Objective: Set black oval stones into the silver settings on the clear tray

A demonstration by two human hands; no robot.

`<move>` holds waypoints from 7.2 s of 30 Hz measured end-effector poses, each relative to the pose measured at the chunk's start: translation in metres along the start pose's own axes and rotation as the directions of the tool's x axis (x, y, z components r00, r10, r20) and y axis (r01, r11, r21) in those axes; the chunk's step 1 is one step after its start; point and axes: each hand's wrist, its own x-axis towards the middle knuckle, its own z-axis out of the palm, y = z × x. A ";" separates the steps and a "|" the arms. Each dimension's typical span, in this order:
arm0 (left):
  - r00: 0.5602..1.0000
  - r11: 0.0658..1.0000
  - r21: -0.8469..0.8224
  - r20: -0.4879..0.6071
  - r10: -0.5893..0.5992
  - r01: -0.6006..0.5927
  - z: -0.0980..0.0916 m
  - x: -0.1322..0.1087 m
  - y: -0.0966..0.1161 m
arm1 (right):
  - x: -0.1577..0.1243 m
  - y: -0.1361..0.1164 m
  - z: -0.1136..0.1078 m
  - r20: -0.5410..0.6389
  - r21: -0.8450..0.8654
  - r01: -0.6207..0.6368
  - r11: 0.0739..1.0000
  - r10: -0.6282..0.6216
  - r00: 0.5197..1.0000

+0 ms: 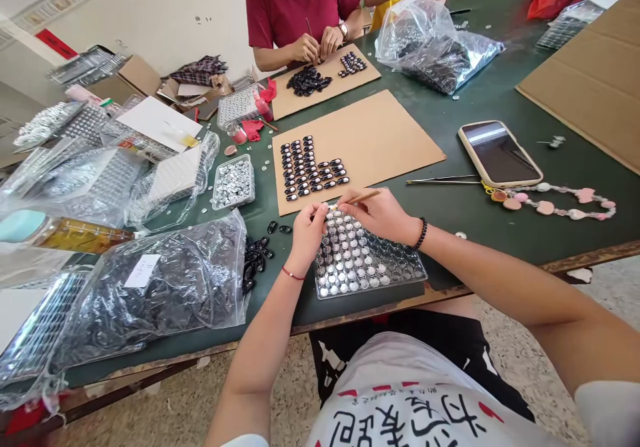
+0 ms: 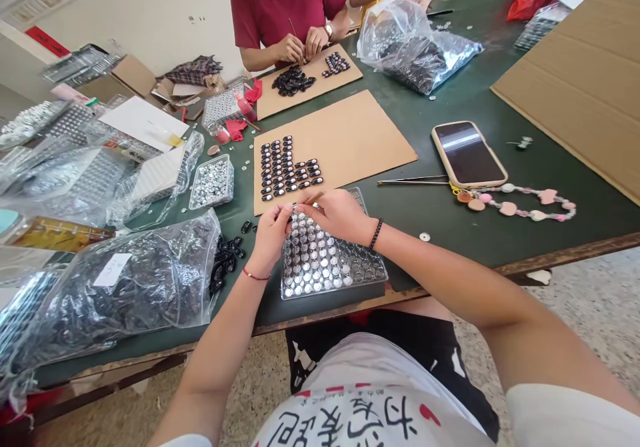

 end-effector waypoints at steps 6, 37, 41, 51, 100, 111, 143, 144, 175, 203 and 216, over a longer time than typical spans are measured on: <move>0.998 0.998 0.043 -0.052 0.045 -0.042 -0.004 0.000 0.006 | -0.003 0.000 0.003 -0.009 -0.117 0.006 0.993 -0.007 1.000; 0.920 0.759 -0.545 0.346 -0.182 0.356 -0.004 0.001 0.006 | -0.002 0.000 -0.004 -0.109 -0.169 -0.059 0.984 0.041 0.993; 0.974 0.898 -0.394 0.188 -0.127 0.193 0.001 0.001 0.001 | -0.004 -0.001 -0.003 -0.093 -0.144 -0.010 0.990 -0.003 0.996; 0.996 0.996 -0.069 0.076 0.053 -0.048 0.004 -0.002 0.005 | -0.006 0.001 0.000 -0.076 -0.004 -0.005 1.000 0.005 0.997; 0.992 0.998 0.017 0.113 0.059 -0.061 -0.002 -0.001 0.006 | -0.010 0.007 0.009 -0.073 -0.059 0.168 0.984 -0.172 0.982; 0.991 0.994 0.047 0.092 0.092 -0.097 0.000 -0.004 0.007 | -0.011 0.004 0.009 -0.085 -0.110 0.203 0.973 -0.212 0.974; 0.974 0.975 -0.108 0.093 0.205 -0.195 0.003 -0.012 0.015 | 0.001 0.006 0.016 0.151 0.361 -0.385 0.849 0.355 0.923; 0.967 0.972 -0.071 0.110 0.229 -0.222 0.003 -0.014 0.017 | 0.002 0.006 0.017 0.148 0.366 -0.402 0.840 0.374 0.916; 0.946 0.327 -0.932 0.045 -0.321 0.155 -0.030 0.006 0.003 | 0.158 0.104 0.065 0.057 -0.116 -0.499 0.859 0.507 0.860; 0.999 0.961 -0.272 0.029 -0.044 0.050 -0.005 0.005 0.002 | 0.019 0.025 -0.006 0.090 -0.347 -0.065 0.936 0.102 0.991; 0.960 0.827 0.488 0.140 0.242 -0.280 -0.001 0.001 0.000 | 0.000 0.006 0.005 0.110 -0.236 0.167 0.957 -0.145 0.983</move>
